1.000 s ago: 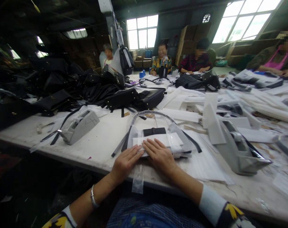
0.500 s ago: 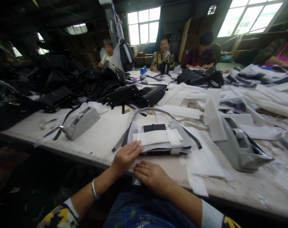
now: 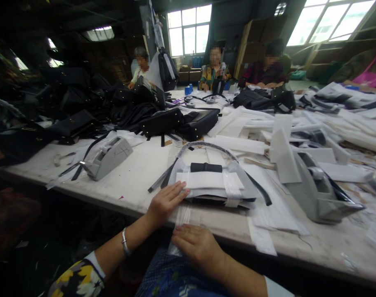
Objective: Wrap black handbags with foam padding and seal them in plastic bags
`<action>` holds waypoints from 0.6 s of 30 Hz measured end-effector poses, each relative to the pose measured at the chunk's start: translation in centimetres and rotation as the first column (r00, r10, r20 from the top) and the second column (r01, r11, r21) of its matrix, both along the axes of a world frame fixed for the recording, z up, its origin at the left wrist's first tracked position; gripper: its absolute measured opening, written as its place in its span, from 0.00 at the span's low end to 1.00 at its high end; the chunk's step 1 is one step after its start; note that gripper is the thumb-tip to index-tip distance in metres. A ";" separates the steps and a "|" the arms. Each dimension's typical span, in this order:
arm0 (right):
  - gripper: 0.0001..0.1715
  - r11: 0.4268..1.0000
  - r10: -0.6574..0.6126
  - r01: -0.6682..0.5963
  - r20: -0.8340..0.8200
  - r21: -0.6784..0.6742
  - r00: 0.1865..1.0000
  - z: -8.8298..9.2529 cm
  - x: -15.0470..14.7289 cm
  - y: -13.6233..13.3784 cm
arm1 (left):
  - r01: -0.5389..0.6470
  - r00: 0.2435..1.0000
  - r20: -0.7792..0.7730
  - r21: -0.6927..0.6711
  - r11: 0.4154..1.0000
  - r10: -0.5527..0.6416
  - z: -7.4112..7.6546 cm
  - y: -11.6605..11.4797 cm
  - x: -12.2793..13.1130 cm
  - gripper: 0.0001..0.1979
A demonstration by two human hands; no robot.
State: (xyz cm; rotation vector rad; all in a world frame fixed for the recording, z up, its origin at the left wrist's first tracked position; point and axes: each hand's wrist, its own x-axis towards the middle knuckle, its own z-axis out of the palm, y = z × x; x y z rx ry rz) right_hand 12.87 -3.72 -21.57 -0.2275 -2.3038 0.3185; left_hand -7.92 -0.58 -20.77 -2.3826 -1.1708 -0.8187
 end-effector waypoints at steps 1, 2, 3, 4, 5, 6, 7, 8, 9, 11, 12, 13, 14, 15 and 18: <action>0.18 1.000 0.000 0.000 0.002 -0.003 1.000 0.5 0.2 0.1 | 0.001 1.000 0.001 0.004 1.000 -0.001 0.0 0.0 0.0 0.20; 0.19 1.000 0.000 0.000 0.008 -0.008 1.000 1.1 0.5 0.2 | 0.002 1.000 0.001 0.009 1.000 -0.002 -0.1 0.0 0.0 0.20; 0.20 1.000 -0.002 0.002 0.014 -0.015 1.000 1.9 0.9 0.4 | 0.006 1.000 0.000 0.012 1.000 -0.006 -0.1 0.0 -0.1 0.20; 0.21 1.000 -0.008 0.009 0.015 -0.021 1.000 2.8 1.2 0.6 | 0.010 1.000 -0.001 0.012 1.000 -0.010 -0.2 0.0 -0.1 0.19; 0.22 0.999 -0.026 0.027 0.015 -0.030 1.000 3.8 1.5 1.0 | 0.013 1.000 -0.002 0.011 1.000 -0.013 -0.2 0.1 -0.1 0.19; 0.23 0.998 -0.051 0.052 0.013 -0.038 0.999 4.8 1.7 1.5 | 0.015 1.000 -0.003 0.009 1.000 -0.015 -0.3 0.1 -0.1 0.19; 0.23 0.996 -0.080 0.081 0.014 -0.043 0.997 5.8 1.9 2.2 | 0.015 1.000 -0.004 0.004 1.000 -0.015 -0.3 0.1 -0.1 0.19; 0.23 0.993 -0.111 0.112 0.021 -0.043 0.994 6.7 1.9 2.9 | 0.012 1.000 -0.005 0.000 1.000 -0.012 -0.4 0.1 -0.1 0.20; 0.22 0.989 -0.142 0.143 0.033 -0.041 0.989 7.5 1.9 3.8 | 0.010 1.000 -0.004 0.001 1.000 -0.010 -0.4 0.1 -0.1 0.20; 0.21 0.973 -0.218 0.223 0.085 -0.052 0.972 8.5 1.6 5.8 | 0.008 1.000 0.007 0.011 1.000 -0.008 -0.5 0.1 0.0 0.19; 0.19 0.959 -0.264 0.274 0.118 -0.071 0.957 8.9 1.2 6.9 | 0.010 1.000 0.017 0.017 1.000 -0.011 -0.5 0.1 0.0 0.18; 0.18 0.937 -0.317 0.334 0.158 -0.099 0.935 9.0 0.8 8.0 | 0.015 1.000 0.027 0.021 1.000 -0.016 -0.6 0.1 0.0 0.16; 0.16 0.910 -0.363 0.393 0.207 -0.128 0.908 9.1 0.4 9.1 | 0.018 0.999 0.038 0.024 1.000 -0.019 -0.6 0.2 0.0 0.14; 0.15 0.883 -0.399 0.445 0.258 -0.152 0.880 9.1 -0.1 10.1 | 0.018 0.999 0.049 0.024 1.000 -0.019 -0.7 0.2 0.0 0.12; 0.12 0.837 -0.431 0.523 0.395 -0.161 0.811 8.6 -1.6 12.9 | 0.014 0.997 0.077 0.021 1.000 -0.016 -0.7 0.2 0.0 0.10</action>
